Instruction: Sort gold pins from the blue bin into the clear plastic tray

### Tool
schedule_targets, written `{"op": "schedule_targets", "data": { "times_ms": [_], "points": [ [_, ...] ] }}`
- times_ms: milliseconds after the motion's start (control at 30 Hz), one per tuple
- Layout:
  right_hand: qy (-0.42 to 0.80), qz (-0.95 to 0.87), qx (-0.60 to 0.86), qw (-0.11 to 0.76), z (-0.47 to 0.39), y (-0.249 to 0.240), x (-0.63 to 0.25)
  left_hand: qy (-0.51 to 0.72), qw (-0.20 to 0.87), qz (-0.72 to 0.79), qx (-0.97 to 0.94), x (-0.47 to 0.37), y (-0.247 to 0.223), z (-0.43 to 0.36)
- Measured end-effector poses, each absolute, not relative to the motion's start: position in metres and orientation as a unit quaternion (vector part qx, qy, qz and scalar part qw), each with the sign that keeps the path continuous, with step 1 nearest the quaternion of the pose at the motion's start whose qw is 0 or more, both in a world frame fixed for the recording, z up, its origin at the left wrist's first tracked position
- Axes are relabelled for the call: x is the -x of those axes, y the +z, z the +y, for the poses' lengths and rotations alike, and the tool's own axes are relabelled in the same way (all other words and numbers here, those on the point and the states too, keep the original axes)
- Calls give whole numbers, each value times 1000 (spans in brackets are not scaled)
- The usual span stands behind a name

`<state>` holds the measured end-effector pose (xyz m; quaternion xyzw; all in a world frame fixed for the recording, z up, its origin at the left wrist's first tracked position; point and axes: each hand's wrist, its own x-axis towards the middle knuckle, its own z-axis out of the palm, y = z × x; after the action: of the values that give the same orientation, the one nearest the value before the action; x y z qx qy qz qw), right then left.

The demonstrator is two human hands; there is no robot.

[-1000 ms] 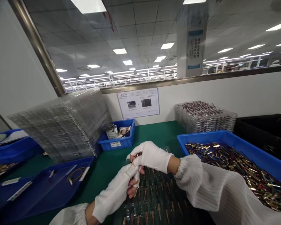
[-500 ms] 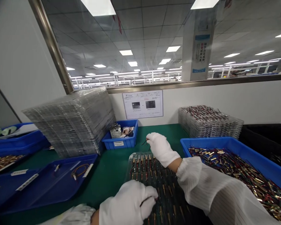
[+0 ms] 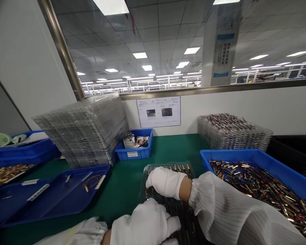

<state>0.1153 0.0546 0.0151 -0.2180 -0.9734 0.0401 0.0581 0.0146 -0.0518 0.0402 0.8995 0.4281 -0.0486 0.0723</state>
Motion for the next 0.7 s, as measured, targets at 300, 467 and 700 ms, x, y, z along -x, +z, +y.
{"op": "schedule_targets", "data": {
  "times_ms": [300,467,700],
  "points": [
    [5,-957,272,99,49,31,-127,-1,54,370,-928,-10,31,-48],
    [10,-952,302,51,44,28,-128,51,72,347,-934,-8,34,-47],
    [-15,-963,255,91,36,32,-127,58,68,355,-931,-7,31,-47]
  ]
}}
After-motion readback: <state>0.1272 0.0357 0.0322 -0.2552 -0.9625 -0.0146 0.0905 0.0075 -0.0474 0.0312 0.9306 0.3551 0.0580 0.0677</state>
